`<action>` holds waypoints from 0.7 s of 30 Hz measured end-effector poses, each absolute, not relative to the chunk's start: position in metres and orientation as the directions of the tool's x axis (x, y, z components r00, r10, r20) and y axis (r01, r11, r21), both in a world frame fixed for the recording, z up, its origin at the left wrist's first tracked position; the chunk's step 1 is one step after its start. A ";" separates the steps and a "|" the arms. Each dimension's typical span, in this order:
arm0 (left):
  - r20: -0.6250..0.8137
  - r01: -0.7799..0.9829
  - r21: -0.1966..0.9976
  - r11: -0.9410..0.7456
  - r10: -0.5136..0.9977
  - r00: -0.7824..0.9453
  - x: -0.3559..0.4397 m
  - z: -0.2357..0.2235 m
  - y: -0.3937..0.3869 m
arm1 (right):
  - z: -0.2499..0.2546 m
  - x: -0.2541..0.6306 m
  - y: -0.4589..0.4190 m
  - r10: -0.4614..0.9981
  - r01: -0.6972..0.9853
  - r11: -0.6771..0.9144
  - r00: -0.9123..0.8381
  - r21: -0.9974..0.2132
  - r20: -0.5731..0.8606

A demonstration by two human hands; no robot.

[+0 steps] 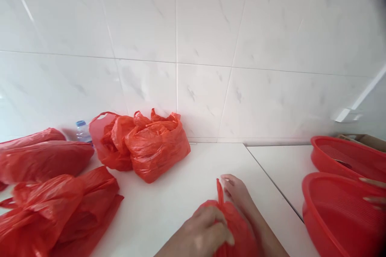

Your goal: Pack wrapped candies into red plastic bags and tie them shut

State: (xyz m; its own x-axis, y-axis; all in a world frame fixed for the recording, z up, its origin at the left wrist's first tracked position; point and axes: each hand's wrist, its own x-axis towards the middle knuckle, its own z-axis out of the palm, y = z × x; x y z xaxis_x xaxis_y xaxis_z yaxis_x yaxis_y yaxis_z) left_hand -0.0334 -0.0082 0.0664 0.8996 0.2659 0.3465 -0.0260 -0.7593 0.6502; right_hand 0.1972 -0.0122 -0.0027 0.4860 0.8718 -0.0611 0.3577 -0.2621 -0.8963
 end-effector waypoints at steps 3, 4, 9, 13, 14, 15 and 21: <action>0.387 0.157 0.437 -0.886 0.342 0.856 -0.019 0.051 -0.001 | -0.016 0.204 -0.010 0.865 0.408 -0.279 0.500 -0.869 -0.044; 0.351 0.227 0.332 -0.916 0.343 0.871 -0.016 0.046 0.000 | -0.019 0.206 -0.010 0.867 0.426 -0.284 0.496 -0.859 -0.041; -0.032 0.209 0.199 -0.957 0.207 0.978 -0.025 0.041 0.001 | -0.027 0.211 -0.009 0.855 0.514 -0.381 0.512 -0.768 -0.081; 0.023 0.263 0.303 -0.916 0.283 0.959 -0.063 0.066 0.007 | -0.035 0.218 -0.008 0.854 0.502 -0.438 0.492 -0.746 -0.170; 0.081 0.292 0.362 -0.885 0.342 0.936 -0.076 0.076 0.009 | -0.037 0.220 -0.007 0.856 0.499 -0.442 0.483 -0.745 -0.184; 0.161 0.322 0.432 -0.842 0.424 0.891 -0.089 0.085 0.012 | -0.040 0.223 -0.007 0.857 0.500 -0.445 0.477 -0.743 -0.193; 0.612 0.588 0.501 -0.635 0.741 0.278 -0.181 0.128 0.031 | -0.054 0.233 -0.003 0.865 0.537 -0.421 0.481 -0.731 -0.146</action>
